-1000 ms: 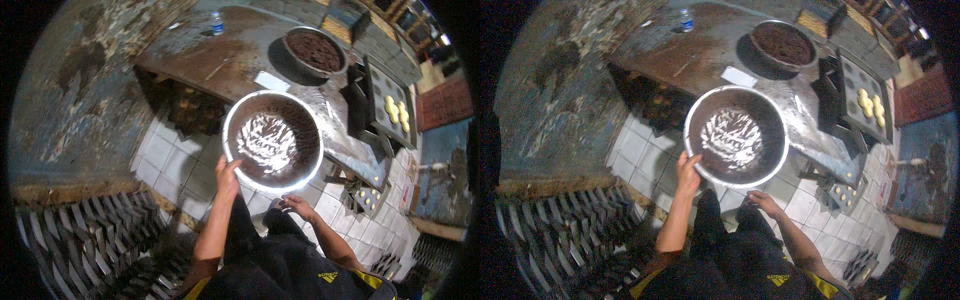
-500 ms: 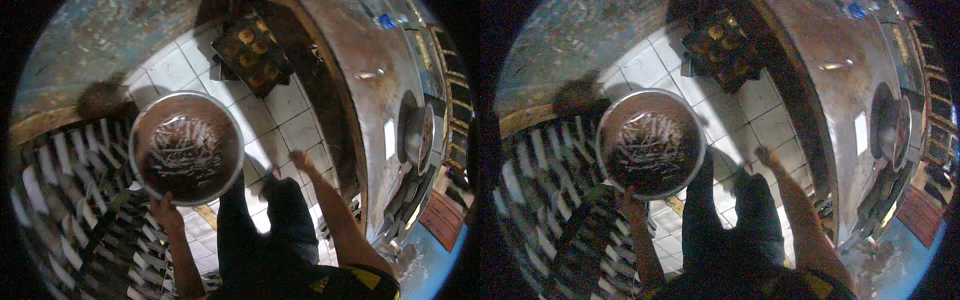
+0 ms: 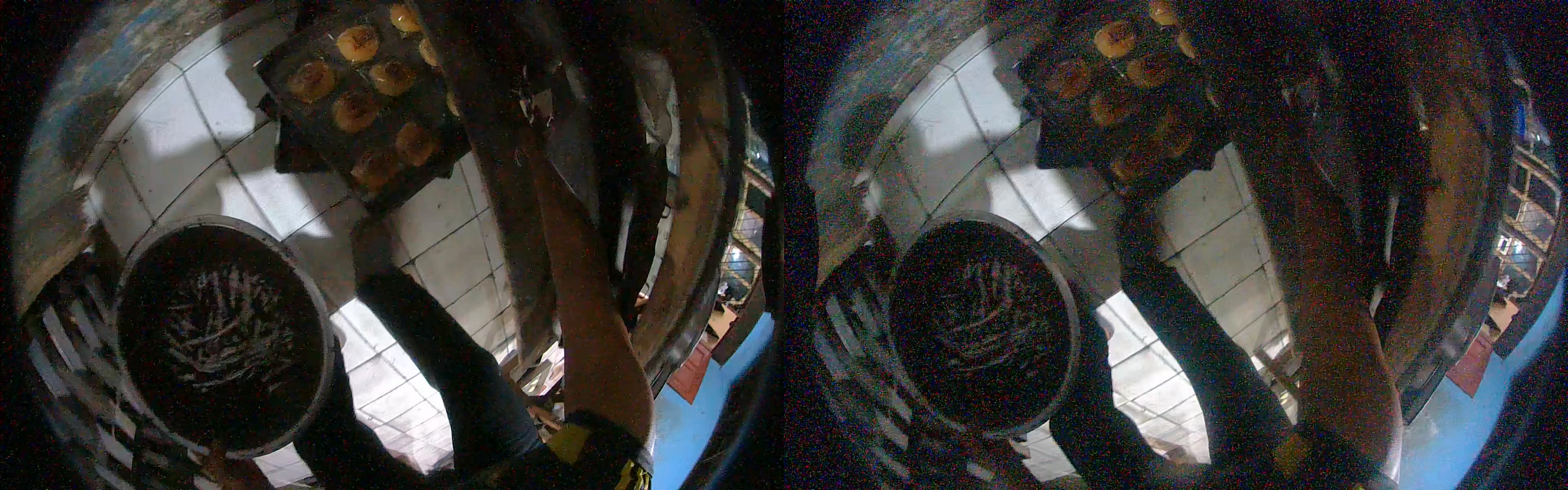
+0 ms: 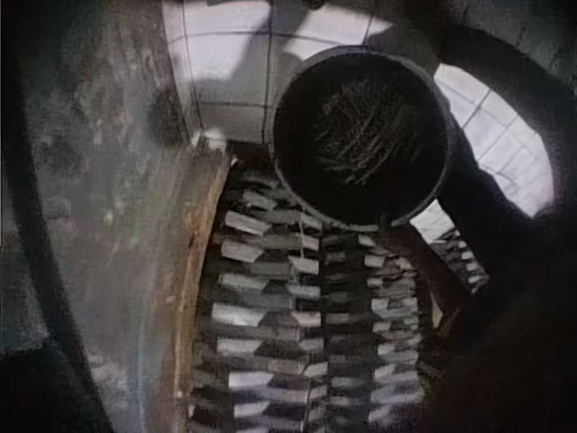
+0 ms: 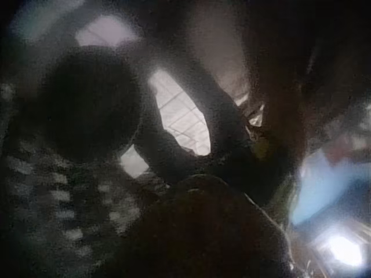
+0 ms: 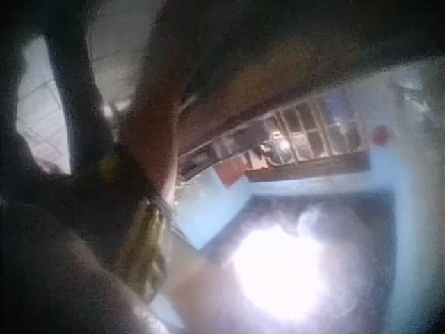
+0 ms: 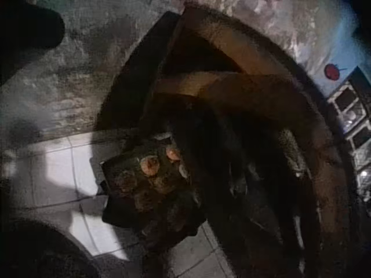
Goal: The person scoops dark filling from a bowl into pieces of dough, seals the dough into balls, and places them onto a metal tray. Later, the person uses a scraper to clean the inside of a large metal bowl.
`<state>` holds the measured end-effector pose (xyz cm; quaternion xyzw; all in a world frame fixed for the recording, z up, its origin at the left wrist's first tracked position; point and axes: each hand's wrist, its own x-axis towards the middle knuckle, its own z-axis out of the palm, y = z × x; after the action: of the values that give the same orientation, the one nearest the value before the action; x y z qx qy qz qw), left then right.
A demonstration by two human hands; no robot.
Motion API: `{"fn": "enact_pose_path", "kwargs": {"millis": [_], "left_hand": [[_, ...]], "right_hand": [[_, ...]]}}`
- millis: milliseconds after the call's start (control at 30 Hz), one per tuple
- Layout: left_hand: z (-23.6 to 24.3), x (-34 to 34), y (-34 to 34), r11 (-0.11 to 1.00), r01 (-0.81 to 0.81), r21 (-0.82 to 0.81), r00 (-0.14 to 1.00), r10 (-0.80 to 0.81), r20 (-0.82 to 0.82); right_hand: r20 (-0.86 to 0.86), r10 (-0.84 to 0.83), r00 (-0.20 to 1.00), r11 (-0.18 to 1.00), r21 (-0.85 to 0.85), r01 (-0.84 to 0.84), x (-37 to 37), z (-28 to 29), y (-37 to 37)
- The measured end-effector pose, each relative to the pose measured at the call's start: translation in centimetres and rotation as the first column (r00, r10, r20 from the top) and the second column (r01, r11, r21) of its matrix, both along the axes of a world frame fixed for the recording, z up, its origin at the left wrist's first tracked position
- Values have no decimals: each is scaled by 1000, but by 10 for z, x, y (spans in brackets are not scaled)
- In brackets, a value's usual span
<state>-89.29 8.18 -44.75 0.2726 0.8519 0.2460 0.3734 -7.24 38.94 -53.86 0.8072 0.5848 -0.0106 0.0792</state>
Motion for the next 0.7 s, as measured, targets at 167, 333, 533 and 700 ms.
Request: {"fn": "enact_pose_path", "kwargs": {"millis": [167, 333, 533, 700], "left_hand": [[-26, 38, 18, 999, -11, -38, 1000, 11, -10], [-44, 66, 24, 997, -44, -68, 999, 45, 6], [-53, 73, 36, 997, -24, -71, 999, 26, 19], [-49, 78, 35, 997, -29, -68, 1000, 29, 7]], "right_hand": [[-11, -53, 999, 998, -18, 52, 23, 5, -5], [-45, -79, 996, 997, -17, 78, 27, -3, -2], [-81, -135, 987, 991, -3, 135, 34, -2, -13], [-126, -159, 979, 987, 7, 161, 29, -5, -15]]}}
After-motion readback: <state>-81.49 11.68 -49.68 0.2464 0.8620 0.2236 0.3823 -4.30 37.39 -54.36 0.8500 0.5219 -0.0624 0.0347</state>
